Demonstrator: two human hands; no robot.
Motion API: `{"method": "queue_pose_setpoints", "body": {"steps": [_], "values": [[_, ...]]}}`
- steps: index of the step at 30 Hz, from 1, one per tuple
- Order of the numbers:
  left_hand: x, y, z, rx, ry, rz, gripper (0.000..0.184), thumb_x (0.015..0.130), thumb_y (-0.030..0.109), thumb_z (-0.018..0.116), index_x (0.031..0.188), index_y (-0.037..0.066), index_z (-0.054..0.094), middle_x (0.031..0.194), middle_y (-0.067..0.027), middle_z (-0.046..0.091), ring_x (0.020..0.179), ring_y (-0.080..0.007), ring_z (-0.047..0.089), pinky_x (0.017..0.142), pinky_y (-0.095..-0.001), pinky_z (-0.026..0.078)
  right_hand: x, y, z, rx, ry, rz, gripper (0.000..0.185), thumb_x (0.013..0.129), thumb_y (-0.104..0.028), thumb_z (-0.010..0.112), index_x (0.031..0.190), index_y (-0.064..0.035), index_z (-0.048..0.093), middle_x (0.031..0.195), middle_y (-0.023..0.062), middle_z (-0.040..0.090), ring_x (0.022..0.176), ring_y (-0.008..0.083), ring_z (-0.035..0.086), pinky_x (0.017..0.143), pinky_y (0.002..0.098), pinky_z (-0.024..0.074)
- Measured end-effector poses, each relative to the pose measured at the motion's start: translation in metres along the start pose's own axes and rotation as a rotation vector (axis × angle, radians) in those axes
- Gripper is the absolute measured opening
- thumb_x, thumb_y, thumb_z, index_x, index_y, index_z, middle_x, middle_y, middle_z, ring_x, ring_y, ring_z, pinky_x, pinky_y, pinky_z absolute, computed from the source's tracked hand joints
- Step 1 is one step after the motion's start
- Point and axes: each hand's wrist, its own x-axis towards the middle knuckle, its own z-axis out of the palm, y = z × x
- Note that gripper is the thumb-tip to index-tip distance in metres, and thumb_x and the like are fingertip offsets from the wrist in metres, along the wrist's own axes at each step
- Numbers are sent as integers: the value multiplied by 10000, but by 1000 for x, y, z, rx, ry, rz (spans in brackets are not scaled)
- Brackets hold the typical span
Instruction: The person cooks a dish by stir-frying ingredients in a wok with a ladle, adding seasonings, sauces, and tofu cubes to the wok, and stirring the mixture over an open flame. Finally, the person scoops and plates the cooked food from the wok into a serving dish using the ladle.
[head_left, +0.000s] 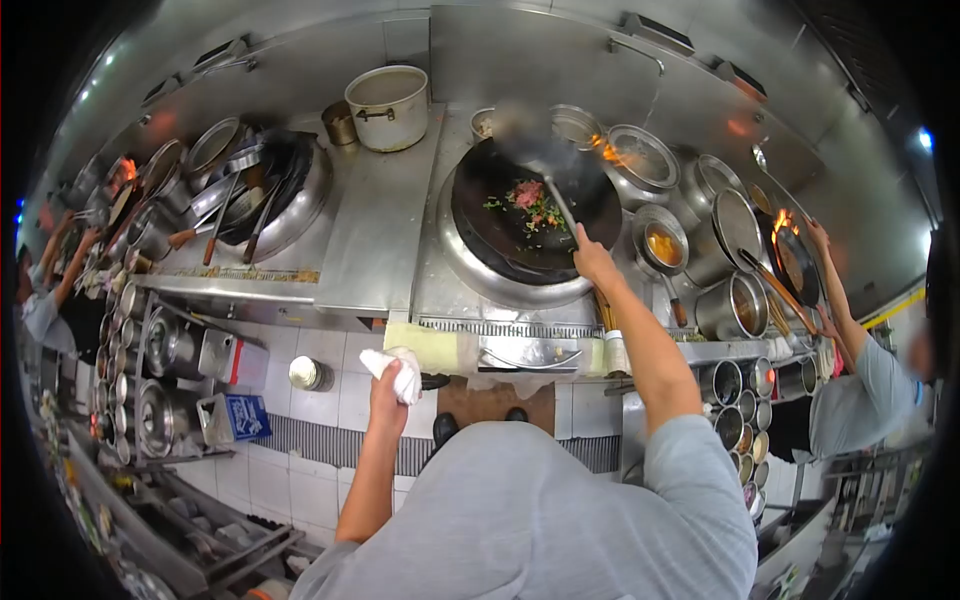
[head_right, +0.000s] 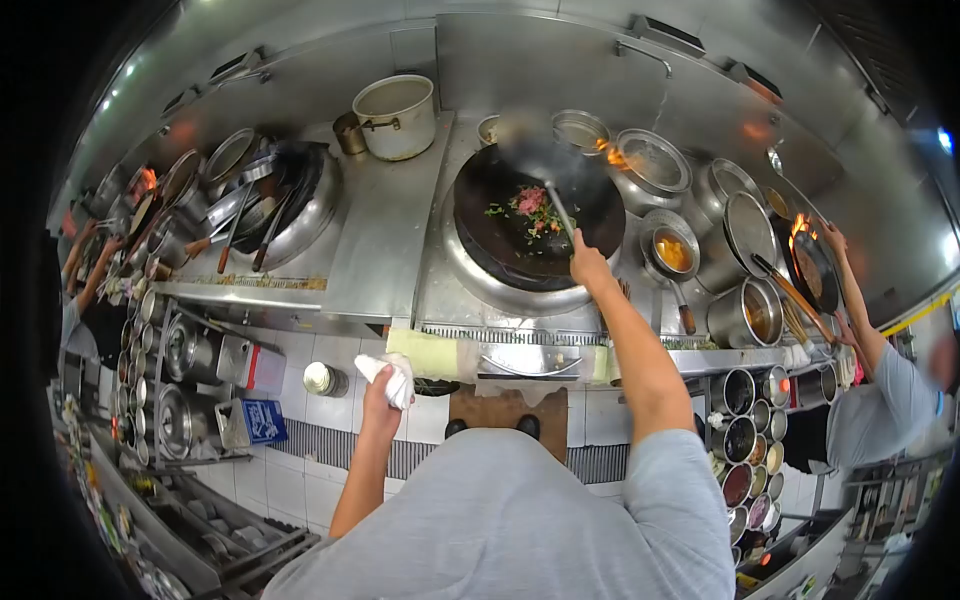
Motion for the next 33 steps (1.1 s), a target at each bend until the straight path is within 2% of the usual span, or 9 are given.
{"method": "queue_pose_setpoints", "body": {"steps": [7, 9, 12, 17, 19, 25, 27, 31, 33], "values": [[0, 14, -16, 41, -14, 35, 401, 884, 291, 604, 1185, 51, 494, 900, -58, 613, 711, -170, 625, 508, -320, 519, -152, -61, -127, -240, -275, 53, 631, 873, -142, 487, 1471, -180, 288, 1016, 288, 636, 846, 443, 637, 763, 508, 506], [-3, 23, -11, 54, -22, 47, 395, 883, 286, 609, 1176, 49, 491, 895, -59, 610, 715, -166, 624, 509, -317, 518, -164, -62, -137, 250, -394, 160, 633, 873, -175, 511, 1467, -186, 292, 999, 297, 627, 866, 456, 626, 791, 510, 491], [8, 20, -10, 102, -84, 33, 392, 881, 275, 615, 1175, 49, 486, 897, -57, 609, 720, -166, 625, 511, -317, 519, -126, -22, -63, 9, -120, -11, 632, 876, -205, 533, 1463, -185, 298, 1001, 314, 619, 888, 469, 613, 824, 521, 469], [-13, 34, 9, 68, -24, 105, 421, 872, 224, 620, 1206, 27, 454, 911, -83, 600, 674, -175, 614, 468, -311, 507, -155, -11, -90, 88, -117, 36, 641, 868, -202, 573, 1456, -176, 318, 1035, 298, 622, 875, 461, 618, 816, 508, 476], [-21, 29, 7, 113, 24, 184, 440, 872, 225, 620, 1224, 26, 447, 922, -88, 600, 682, -178, 616, 470, -308, 507, -184, -31, -158, 361, -472, 275, 623, 870, -220, 577, 1446, -174, 345, 1042, 271, 629, 876, 443, 624, 813, 495, 481], [-39, 13, 44, 72, 18, 131, 410, 875, 236, 616, 1193, 25, 469, 908, -92, 603, 696, -187, 619, 477, -328, 506, -118, 50, -38, 311, -106, 90, 635, 883, -221, 548, 1464, -144, 306, 1108, 270, 620, 979, 453, 606, 892, 441, 470], [-45, 11, 56, 62, 26, 114, 394, 876, 235, 613, 1180, 25, 475, 895, -90, 605, 693, -187, 619, 478, -332, 505, -103, 37, -4, 562, 5, 420, 649, 889, -220, 531, 1471, -122, 262, 1077, 306, 614, 962, 451, 614, 877, 457, 474], [-35, -13, 61, 148, 18, 62, 364, 881, 237, 607, 1155, 31, 484, 886, -84, 610, 700, -192, 626, 469, -334, 504, -108, -22, -68, 753, -278, 485, 691, 890, -215, 523, 1498, -180, 196, 1007, 308, 629, 891, 446, 636, 816, 491, 493], [-34, -15, 68, 94, -69, -22, 369, 883, 235, 606, 1162, 31, 480, 888, -82, 609, 696, -192, 625, 473, -340, 508, -105, -5, -61, 483, -231, 199, 682, 889, -199, 512, 1497, -206, 204, 947, 307, 636, 845, 448, 638, 783, 509, 495]]}}
